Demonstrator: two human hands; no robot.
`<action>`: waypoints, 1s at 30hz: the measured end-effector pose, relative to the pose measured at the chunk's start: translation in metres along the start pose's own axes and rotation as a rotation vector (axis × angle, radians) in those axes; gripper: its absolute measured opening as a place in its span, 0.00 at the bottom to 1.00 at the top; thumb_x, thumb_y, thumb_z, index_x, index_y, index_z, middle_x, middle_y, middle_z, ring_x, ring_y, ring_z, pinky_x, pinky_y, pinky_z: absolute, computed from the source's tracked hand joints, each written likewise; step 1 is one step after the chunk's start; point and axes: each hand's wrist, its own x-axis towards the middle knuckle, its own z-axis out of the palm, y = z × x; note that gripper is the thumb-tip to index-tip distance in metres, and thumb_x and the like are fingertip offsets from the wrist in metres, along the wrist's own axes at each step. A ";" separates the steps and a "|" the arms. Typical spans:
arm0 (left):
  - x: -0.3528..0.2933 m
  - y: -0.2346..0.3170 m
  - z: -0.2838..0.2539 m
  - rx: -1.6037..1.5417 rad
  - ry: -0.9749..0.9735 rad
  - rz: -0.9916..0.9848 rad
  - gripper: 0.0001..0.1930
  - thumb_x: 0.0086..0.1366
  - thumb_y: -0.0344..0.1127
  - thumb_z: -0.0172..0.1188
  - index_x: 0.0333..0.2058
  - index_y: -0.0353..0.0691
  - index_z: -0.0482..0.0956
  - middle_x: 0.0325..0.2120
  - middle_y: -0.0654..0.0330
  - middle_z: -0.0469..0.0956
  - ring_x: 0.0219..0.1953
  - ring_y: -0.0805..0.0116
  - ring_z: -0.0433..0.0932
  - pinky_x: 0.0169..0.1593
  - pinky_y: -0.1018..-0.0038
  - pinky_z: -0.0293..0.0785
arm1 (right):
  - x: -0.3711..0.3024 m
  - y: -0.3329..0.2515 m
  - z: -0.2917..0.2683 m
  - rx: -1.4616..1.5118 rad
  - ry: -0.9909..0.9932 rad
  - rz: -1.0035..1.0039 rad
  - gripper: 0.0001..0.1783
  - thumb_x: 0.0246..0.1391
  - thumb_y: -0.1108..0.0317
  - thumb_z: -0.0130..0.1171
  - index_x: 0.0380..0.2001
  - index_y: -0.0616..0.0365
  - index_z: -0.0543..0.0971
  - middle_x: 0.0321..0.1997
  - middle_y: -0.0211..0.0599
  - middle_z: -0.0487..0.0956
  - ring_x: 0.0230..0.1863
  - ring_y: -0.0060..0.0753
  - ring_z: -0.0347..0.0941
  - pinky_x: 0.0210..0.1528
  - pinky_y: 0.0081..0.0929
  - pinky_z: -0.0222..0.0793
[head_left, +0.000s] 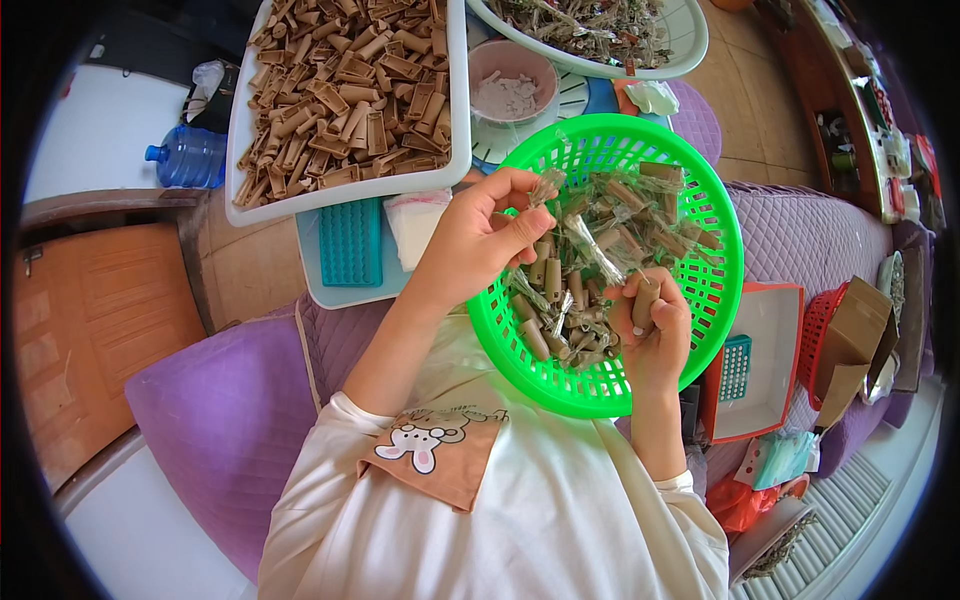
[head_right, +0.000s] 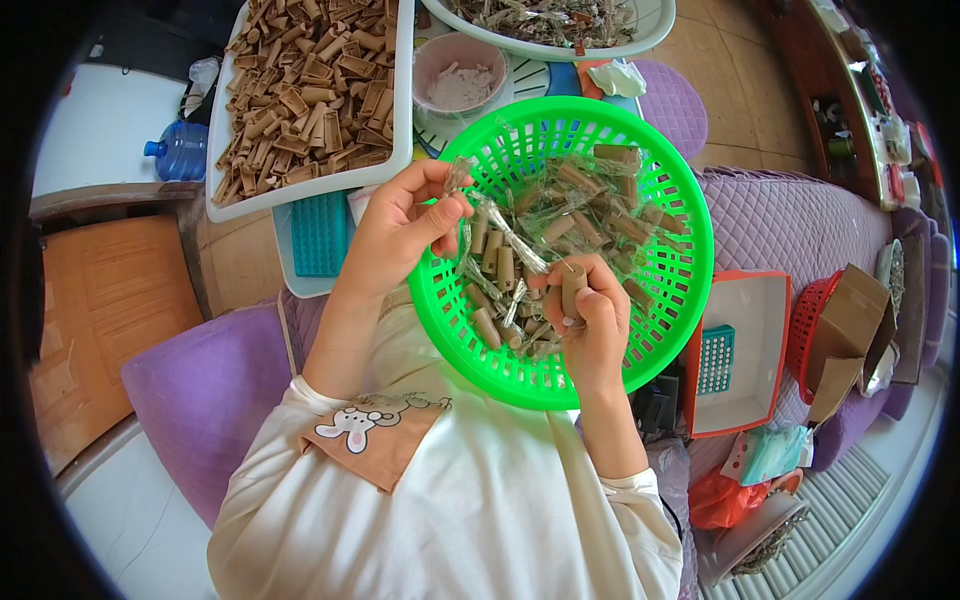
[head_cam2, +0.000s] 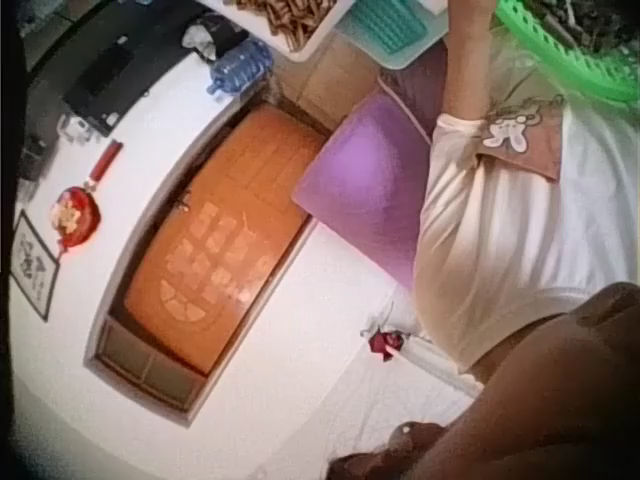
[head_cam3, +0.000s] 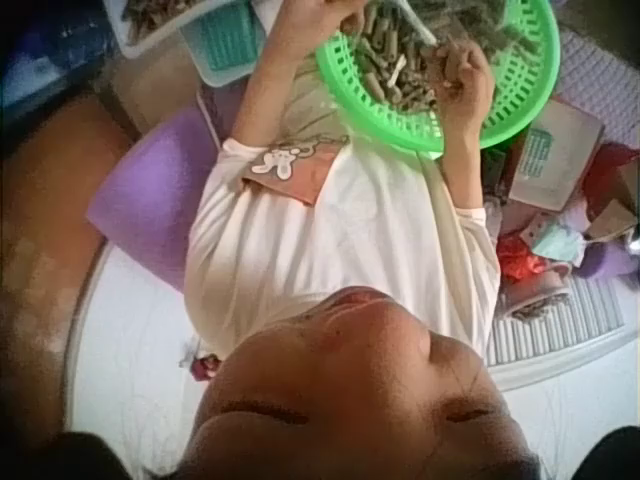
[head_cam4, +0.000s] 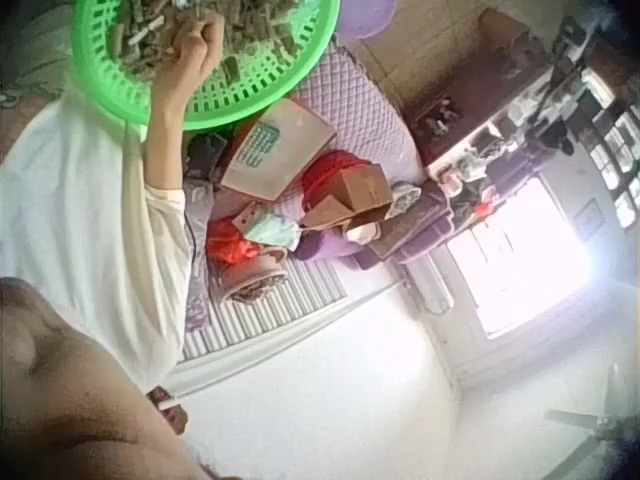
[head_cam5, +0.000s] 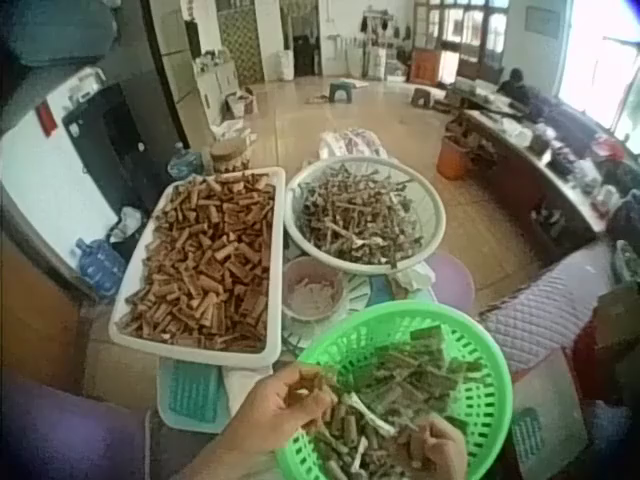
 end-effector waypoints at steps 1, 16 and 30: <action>0.000 0.002 0.003 0.017 0.022 -0.018 0.12 0.60 0.36 0.52 0.41 0.39 0.64 0.30 0.58 0.75 0.20 0.80 0.70 0.23 0.85 0.66 | 0.000 0.001 0.000 0.031 -0.010 -0.011 0.16 0.48 0.59 0.53 0.31 0.62 0.68 0.20 0.33 0.67 0.14 0.15 0.52 0.18 0.14 0.51; -0.001 -0.001 0.019 -0.059 -0.129 0.007 0.09 0.60 0.38 0.52 0.32 0.40 0.64 0.24 0.61 0.75 0.19 0.83 0.67 0.22 0.86 0.64 | 0.000 -0.006 0.019 -0.350 -0.041 -0.016 0.09 0.53 0.66 0.51 0.33 0.60 0.69 0.26 0.31 0.74 0.21 0.13 0.61 0.23 0.10 0.56; -0.007 0.002 0.014 -0.364 -0.290 -0.072 0.16 0.64 0.50 0.41 0.37 0.42 0.62 0.32 0.51 0.77 0.15 0.76 0.72 0.17 0.86 0.63 | 0.018 -0.013 0.036 -0.517 0.016 -0.047 0.13 0.45 0.78 0.55 0.37 0.61 0.70 0.28 0.30 0.75 0.22 0.11 0.61 0.22 0.10 0.58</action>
